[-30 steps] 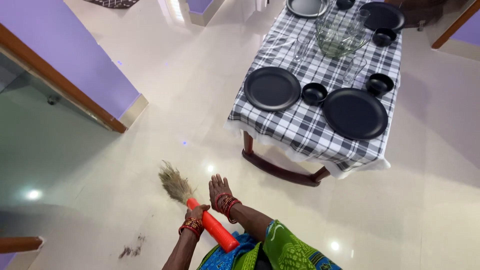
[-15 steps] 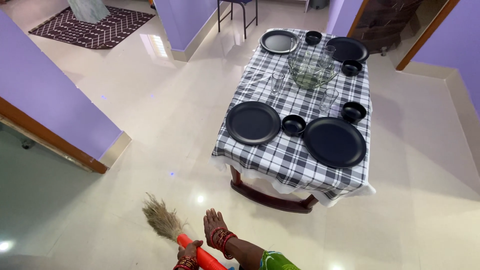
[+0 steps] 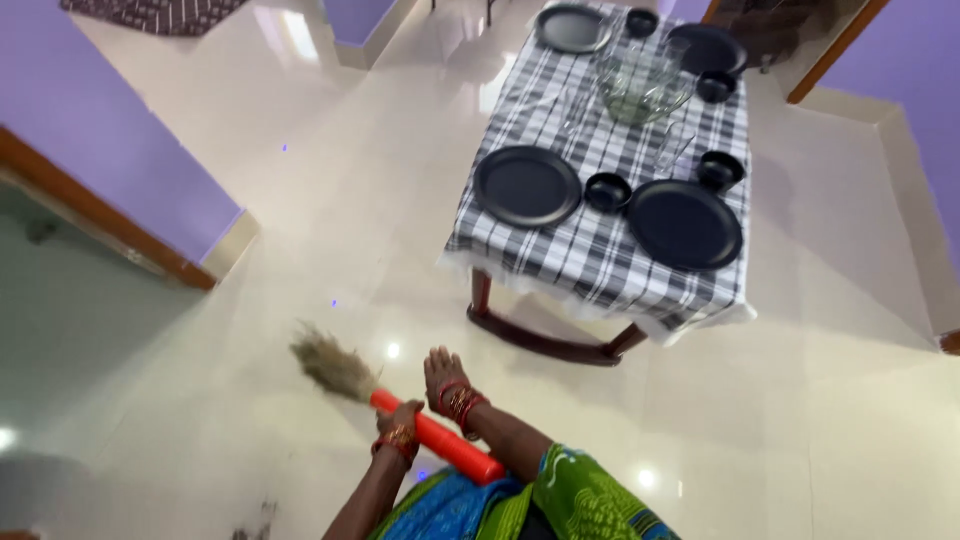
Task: The person is using a broom to sweep dust and debris across a tiled floor, moving around a dining table and chair.
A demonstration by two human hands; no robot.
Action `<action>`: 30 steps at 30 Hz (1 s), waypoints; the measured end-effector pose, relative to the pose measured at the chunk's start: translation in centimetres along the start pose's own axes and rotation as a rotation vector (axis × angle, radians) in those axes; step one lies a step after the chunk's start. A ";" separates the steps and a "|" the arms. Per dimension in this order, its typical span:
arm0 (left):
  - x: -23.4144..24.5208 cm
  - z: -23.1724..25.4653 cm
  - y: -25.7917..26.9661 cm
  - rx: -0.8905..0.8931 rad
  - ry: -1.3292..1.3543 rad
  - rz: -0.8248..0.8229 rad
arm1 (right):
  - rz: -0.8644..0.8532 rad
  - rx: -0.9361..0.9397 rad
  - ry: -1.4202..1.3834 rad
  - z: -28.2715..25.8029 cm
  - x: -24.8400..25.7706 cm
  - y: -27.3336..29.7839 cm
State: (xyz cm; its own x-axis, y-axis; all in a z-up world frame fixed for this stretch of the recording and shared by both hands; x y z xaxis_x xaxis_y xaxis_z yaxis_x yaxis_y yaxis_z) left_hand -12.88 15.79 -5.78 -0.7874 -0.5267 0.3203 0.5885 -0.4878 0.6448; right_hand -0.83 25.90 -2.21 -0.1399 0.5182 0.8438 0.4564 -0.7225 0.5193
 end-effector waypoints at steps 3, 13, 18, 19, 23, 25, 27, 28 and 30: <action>-1.3 -1.2 -1.2 0.046 -0.002 0.042 | -0.021 -0.047 0.055 0.5 -0.2 -0.5; -1.9 3.2 4.0 0.061 0.092 -0.134 | 0.022 -0.128 0.021 1.9 0.9 2.2; -1.1 4.5 6.9 0.156 0.059 -0.207 | 0.050 -0.137 -0.002 2.5 0.2 2.4; -0.9 4.7 7.3 0.169 0.074 -0.216 | 0.047 -0.142 -0.004 2.5 0.0 2.5; 0.2 4.9 8.5 0.183 0.002 -0.233 | 0.001 -0.153 0.063 2.6 -0.5 2.4; 0.4 5.1 8.6 0.172 -0.041 -0.226 | -0.004 -0.155 0.084 2.4 -0.8 2.5; 0.6 4.9 8.7 0.168 -0.012 -0.224 | -0.005 -0.159 0.095 2.4 -0.8 2.7; 0.7 4.8 8.7 0.165 0.002 -0.224 | -0.005 -0.159 0.097 2.2 -0.9 2.8; 0.7 4.5 8.6 0.180 -0.023 -0.222 | -0.010 -0.160 0.090 2.2 -1.1 2.8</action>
State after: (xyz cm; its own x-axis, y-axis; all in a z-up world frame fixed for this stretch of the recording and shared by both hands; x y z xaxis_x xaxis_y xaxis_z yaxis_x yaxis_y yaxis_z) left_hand -9.24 14.41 3.12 -0.8987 -0.4036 0.1717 0.3607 -0.4573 0.8128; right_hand 2.51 24.28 -1.98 -0.2253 0.4873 0.8437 0.3101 -0.7850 0.5363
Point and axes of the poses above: each hand's wrist, its own y-axis away from the middle knuckle, its own x-axis out of the back of the hand, z = x × y, the point moved 9 cm from there along -y, towards the middle knuckle, and after that the axes turned 1 degree about -x, right-handed, at the moved point
